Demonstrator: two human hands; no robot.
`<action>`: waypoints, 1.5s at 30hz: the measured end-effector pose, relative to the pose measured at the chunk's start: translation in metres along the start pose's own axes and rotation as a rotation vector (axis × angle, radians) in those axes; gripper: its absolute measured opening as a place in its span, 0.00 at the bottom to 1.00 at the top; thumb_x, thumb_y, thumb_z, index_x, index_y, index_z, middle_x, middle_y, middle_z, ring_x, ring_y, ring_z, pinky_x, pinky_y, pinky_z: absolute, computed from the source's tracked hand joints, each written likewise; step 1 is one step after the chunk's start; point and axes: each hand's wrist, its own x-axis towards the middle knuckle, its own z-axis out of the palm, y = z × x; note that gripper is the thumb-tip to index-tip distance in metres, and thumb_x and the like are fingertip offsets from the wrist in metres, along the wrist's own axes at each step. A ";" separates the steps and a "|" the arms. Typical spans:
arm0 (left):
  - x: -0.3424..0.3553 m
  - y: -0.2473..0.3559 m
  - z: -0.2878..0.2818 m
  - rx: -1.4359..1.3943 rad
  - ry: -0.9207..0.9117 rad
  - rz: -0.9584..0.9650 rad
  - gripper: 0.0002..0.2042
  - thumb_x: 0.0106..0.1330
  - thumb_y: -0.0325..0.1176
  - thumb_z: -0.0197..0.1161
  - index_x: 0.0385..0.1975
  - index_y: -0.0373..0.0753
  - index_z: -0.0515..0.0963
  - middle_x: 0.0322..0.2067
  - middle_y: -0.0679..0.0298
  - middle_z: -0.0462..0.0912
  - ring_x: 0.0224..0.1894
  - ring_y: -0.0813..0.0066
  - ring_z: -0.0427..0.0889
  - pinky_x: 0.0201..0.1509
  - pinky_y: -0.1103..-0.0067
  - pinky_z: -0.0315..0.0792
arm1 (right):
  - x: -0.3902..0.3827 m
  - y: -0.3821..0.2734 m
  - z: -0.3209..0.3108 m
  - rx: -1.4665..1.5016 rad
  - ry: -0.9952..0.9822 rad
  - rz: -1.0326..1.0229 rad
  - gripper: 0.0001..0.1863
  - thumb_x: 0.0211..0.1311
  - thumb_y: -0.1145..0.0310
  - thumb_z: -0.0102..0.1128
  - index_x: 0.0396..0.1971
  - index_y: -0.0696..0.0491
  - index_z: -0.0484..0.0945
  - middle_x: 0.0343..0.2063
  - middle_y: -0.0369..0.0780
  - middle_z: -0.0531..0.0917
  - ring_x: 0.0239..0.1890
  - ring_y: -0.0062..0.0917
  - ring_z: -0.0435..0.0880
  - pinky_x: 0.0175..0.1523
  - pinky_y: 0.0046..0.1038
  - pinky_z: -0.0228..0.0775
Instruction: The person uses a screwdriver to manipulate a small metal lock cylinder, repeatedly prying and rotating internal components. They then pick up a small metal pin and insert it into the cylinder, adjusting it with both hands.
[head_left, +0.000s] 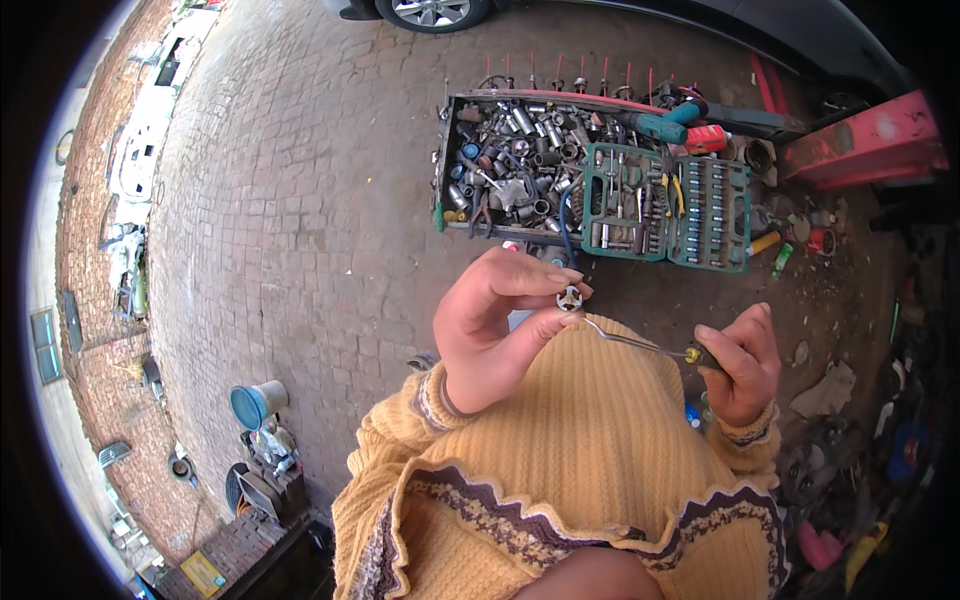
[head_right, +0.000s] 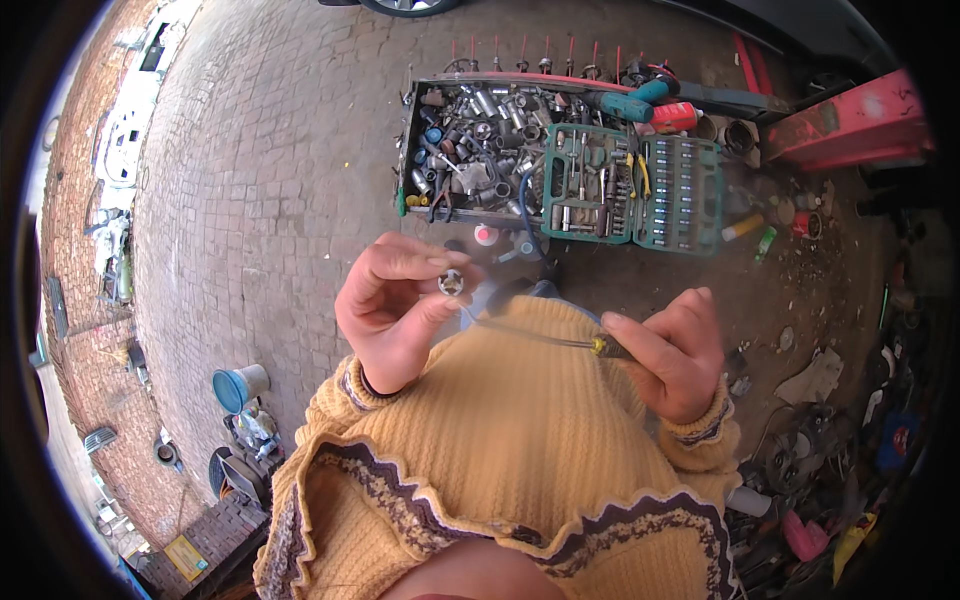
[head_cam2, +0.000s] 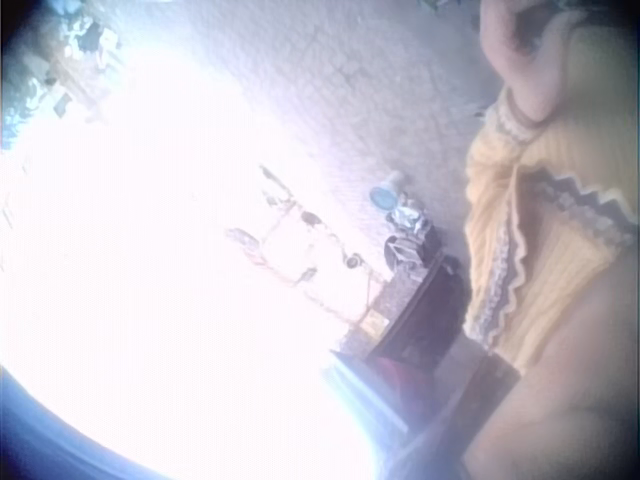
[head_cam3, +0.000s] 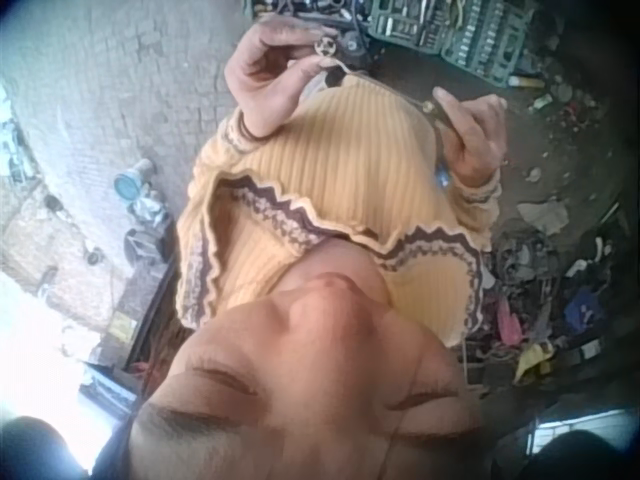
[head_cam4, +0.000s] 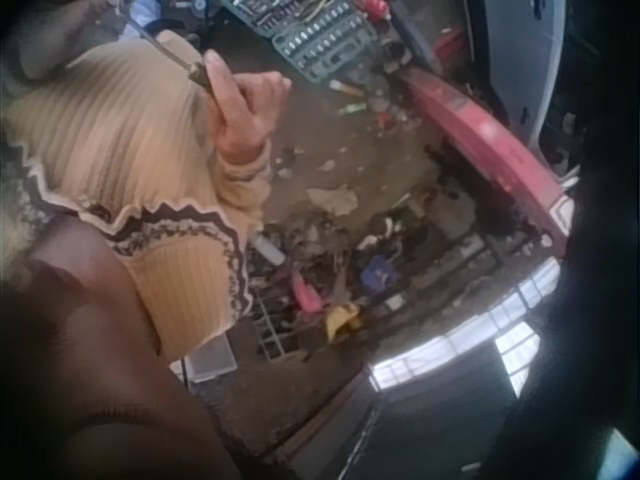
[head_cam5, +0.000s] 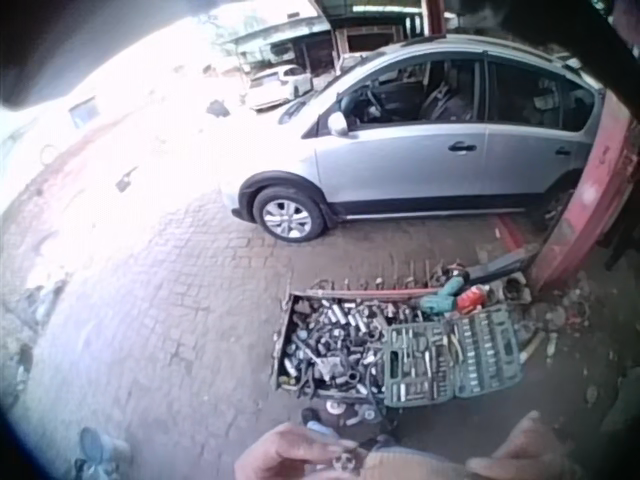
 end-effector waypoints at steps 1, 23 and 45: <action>0.000 0.001 0.000 -0.005 -0.001 0.006 0.10 0.61 0.19 0.67 0.39 0.29 0.75 0.42 0.51 0.79 0.41 0.63 0.85 0.46 0.72 0.81 | 0.001 0.000 0.001 -0.008 -0.008 -0.004 0.18 0.48 0.69 0.69 0.43 0.53 0.86 0.22 0.30 0.71 0.25 0.25 0.65 0.33 0.30 0.54; -0.002 -0.008 -0.007 0.095 -0.012 0.026 0.10 0.60 0.18 0.68 0.38 0.28 0.74 0.40 0.53 0.78 0.40 0.62 0.85 0.45 0.71 0.82 | 0.007 0.001 0.005 -0.135 -0.045 -0.054 0.22 0.48 0.69 0.67 0.47 0.49 0.85 0.19 0.29 0.65 0.23 0.24 0.63 0.32 0.30 0.51; 0.004 -0.002 0.001 -0.128 -0.112 -0.107 0.11 0.63 0.19 0.66 0.42 0.28 0.73 0.41 0.52 0.78 0.41 0.65 0.84 0.44 0.73 0.81 | 0.004 0.002 -0.013 -0.128 -0.046 -0.063 0.23 0.45 0.66 0.69 0.46 0.50 0.85 0.20 0.30 0.67 0.23 0.25 0.64 0.32 0.31 0.53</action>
